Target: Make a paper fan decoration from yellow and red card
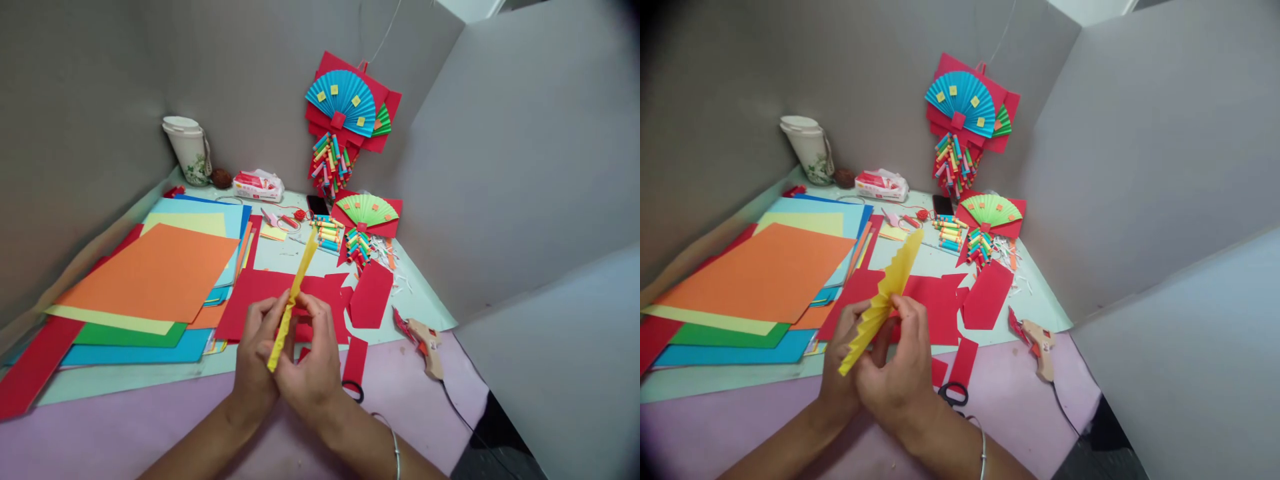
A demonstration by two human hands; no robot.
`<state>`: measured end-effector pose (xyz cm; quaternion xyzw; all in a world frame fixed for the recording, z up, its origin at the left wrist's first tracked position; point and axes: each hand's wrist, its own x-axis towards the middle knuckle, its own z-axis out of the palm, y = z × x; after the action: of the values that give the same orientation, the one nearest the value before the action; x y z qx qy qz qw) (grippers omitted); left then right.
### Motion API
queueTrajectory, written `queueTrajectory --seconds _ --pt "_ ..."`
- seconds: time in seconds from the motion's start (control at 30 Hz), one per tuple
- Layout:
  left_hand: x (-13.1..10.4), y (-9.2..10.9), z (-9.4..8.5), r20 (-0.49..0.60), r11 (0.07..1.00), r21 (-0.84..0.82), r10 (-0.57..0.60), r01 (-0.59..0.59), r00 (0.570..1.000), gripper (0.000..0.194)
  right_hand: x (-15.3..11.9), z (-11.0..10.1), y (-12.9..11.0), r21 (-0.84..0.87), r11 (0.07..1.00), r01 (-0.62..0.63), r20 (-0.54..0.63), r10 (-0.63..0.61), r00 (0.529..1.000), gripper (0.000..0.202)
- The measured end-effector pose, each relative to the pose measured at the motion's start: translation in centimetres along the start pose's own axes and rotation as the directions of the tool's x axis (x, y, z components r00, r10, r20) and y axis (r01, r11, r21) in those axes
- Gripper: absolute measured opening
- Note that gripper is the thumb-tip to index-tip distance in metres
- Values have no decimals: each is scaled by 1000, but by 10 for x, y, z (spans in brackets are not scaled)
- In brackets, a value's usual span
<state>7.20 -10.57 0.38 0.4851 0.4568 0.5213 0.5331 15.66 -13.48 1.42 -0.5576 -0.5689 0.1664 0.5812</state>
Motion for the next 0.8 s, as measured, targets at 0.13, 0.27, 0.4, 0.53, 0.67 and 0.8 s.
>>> queueTrajectory --seconds 0.13,0.27,0.4,0.53,0.67,0.8 --pt "-2 -2 5 103 892 310 313 -329 944 43 3 -10 6 180 970 -163 -38 172 984 41" --pt "-1 0 5 231 755 419 448 -504 864 45 12 -23 16 319 879 -356 -69 396 916 23" --pt "7 16 -11 87 851 397 336 -342 938 34 29 -37 30 578 723 -378 -40 487 872 30" --pt "27 28 -30 -100 989 144 39 -24 994 26 40 -46 42 762 528 -376 49 531 846 33" --pt "41 25 -33 93 959 -57 -271 277 958 29 41 -47 48 752 483 -449 132 556 820 32" --pt "41 17 -26 169 914 -128 -363 386 916 24 40 -45 52 732 449 -513 199 580 790 32"
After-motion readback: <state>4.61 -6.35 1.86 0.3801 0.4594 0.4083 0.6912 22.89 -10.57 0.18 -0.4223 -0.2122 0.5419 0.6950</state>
